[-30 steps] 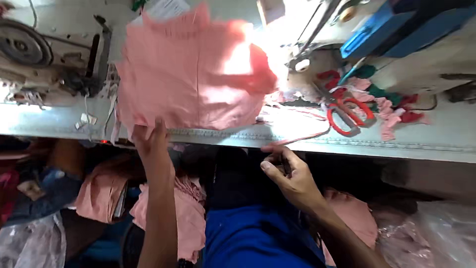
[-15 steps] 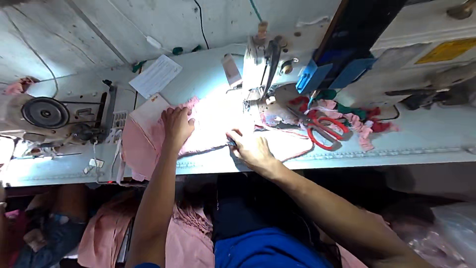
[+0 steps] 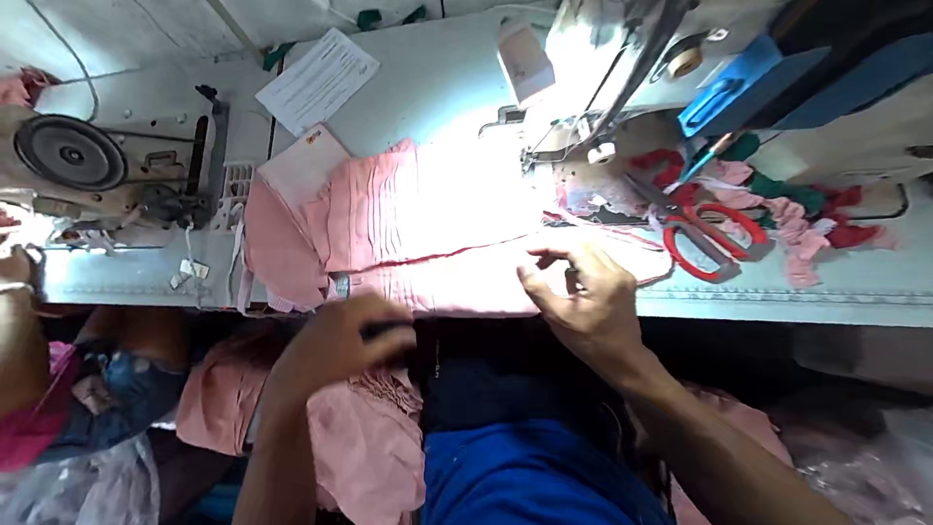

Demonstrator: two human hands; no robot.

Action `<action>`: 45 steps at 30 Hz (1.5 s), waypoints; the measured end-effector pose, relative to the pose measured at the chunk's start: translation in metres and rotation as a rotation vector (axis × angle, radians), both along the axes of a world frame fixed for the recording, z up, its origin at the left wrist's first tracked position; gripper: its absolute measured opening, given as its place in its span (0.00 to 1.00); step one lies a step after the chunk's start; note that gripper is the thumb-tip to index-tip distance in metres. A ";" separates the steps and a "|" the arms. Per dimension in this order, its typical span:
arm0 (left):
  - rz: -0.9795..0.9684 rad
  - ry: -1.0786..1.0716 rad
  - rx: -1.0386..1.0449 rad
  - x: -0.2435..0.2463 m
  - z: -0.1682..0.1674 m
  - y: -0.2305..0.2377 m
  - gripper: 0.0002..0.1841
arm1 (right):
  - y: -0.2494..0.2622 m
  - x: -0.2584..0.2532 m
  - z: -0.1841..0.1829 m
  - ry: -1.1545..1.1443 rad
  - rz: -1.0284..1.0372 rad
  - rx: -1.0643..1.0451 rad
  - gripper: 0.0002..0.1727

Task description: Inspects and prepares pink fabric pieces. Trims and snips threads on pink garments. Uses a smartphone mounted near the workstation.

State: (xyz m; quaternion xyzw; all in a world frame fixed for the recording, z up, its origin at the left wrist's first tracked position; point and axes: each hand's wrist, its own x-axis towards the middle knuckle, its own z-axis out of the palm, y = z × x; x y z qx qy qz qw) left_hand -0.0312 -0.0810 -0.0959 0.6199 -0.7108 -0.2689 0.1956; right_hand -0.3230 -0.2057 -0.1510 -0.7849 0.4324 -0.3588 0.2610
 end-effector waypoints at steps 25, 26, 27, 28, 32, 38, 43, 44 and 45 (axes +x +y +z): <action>-0.351 0.152 -0.442 -0.034 0.076 -0.033 0.06 | 0.032 0.018 0.074 -0.190 0.324 -0.260 0.48; -0.383 0.162 -0.426 -0.042 0.074 -0.036 0.06 | 0.029 0.016 0.076 -0.178 0.378 -0.252 0.37; -0.381 0.172 -0.391 -0.045 0.069 -0.039 0.07 | 0.027 0.012 0.075 -0.159 0.398 -0.219 0.26; -0.354 0.141 -0.346 -0.041 0.060 -0.041 0.10 | 0.025 0.005 0.073 -0.155 0.396 -0.181 0.16; -0.260 -0.073 -0.248 0.001 -0.005 -0.041 0.16 | 0.026 -0.040 0.075 -0.412 0.313 -0.060 0.09; -0.303 0.287 -0.159 0.040 0.038 -0.015 0.10 | 0.035 -0.107 0.097 -0.567 0.375 0.180 0.10; 0.010 0.344 -0.216 0.017 0.040 -0.042 0.03 | 0.021 -0.142 0.063 -0.459 -0.031 0.445 0.05; 0.116 0.272 -0.195 0.006 0.029 -0.057 0.06 | 0.016 -0.141 0.049 -0.342 -0.128 0.449 0.07; 0.155 0.219 -0.142 0.000 0.017 -0.072 0.09 | 0.011 -0.140 0.034 -0.215 -0.196 0.439 0.10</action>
